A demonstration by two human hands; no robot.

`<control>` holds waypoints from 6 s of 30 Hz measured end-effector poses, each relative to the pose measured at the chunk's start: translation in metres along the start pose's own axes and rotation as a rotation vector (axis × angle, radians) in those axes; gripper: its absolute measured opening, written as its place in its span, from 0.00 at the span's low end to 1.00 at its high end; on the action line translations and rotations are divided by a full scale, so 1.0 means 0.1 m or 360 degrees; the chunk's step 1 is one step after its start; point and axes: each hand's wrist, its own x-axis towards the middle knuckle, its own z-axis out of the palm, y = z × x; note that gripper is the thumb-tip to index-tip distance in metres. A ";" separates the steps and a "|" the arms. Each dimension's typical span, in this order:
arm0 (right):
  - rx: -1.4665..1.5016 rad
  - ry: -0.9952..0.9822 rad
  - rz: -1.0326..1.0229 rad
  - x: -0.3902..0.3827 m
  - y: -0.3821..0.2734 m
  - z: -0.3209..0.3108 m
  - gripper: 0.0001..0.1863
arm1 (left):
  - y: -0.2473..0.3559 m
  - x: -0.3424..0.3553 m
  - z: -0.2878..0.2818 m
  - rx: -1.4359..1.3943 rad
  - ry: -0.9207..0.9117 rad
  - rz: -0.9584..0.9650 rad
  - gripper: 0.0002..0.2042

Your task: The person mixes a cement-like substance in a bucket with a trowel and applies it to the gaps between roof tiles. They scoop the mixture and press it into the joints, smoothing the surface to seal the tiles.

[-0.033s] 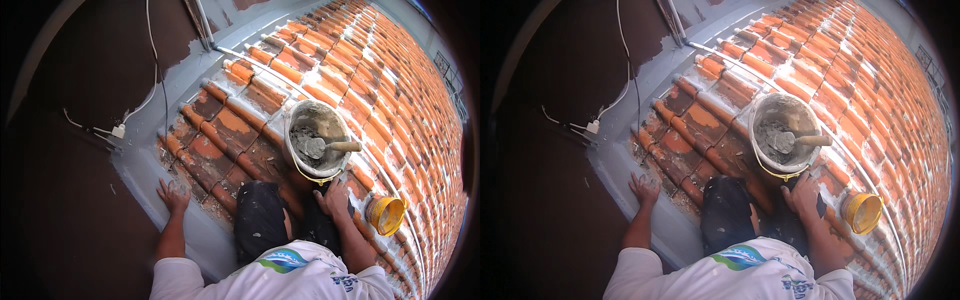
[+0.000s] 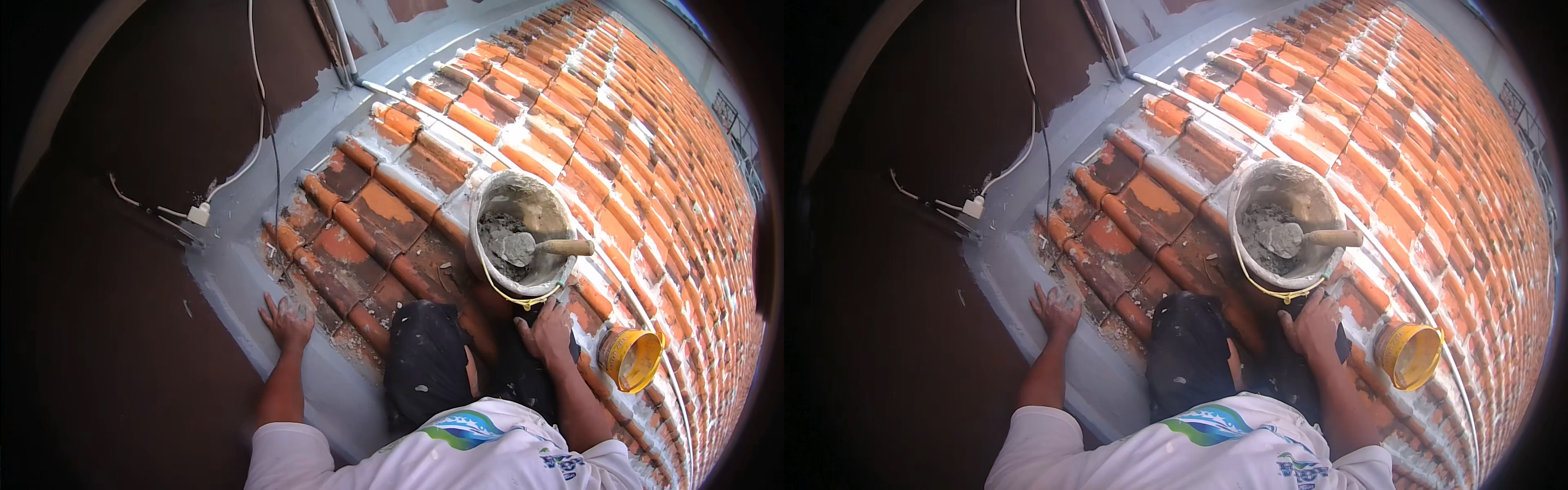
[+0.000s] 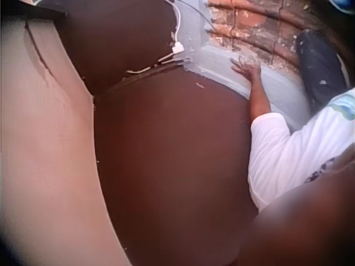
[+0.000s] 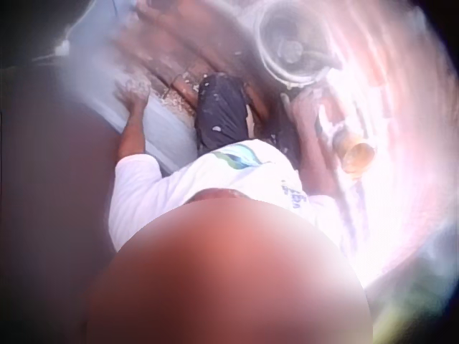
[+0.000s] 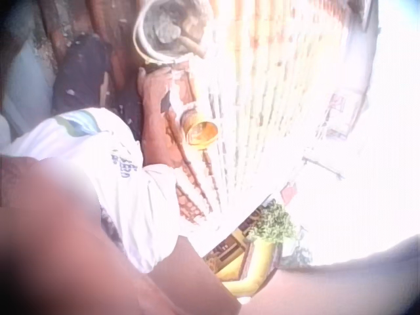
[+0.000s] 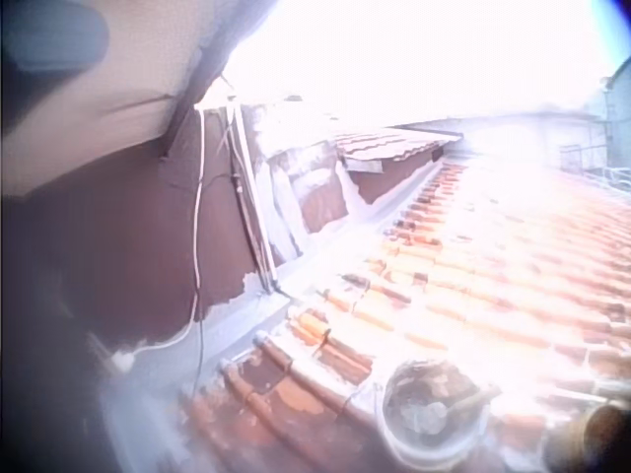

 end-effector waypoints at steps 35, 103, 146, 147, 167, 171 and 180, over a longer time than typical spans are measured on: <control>-0.0051 0.0038 0.0000 0.12 0.02 0.08 0.57 | 0.07 0.06 -0.02 -0.0086 0.0024 -0.0073 0.20; 0.1913 -0.0449 0.0907 0.74 0.56 1.20 0.31 | 0.06 0.06 -0.26 -0.0278 -0.0068 -0.0208 0.22; 0.0029 0.0163 -0.1012 -0.36 0.11 0.33 0.18 | 1.55 -0.31 0.31 -0.0849 -0.0039 0.0021 0.51; 0.0029 0.0166 -0.1017 -0.36 0.11 0.33 0.18 | 1.57 -0.34 0.40 -0.0920 0.0092 0.0014 0.52; 0.0609 0.0684 -0.1100 -0.16 -0.05 -0.66 0.08 | 2.64 -0.04 -1.11 -0.2193 -0.0081 0.0200 0.44; -0.0215 0.1170 -0.0894 0.66 -0.06 -1.21 0.15 | 3.46 0.47 -1.28 -0.2681 -0.0396 0.0326 0.50; -0.0690 0.0380 -0.0702 1.27 0.12 -1.07 0.09 | 3.92 0.38 -1.16 -0.3469 -0.0929 0.0372 0.32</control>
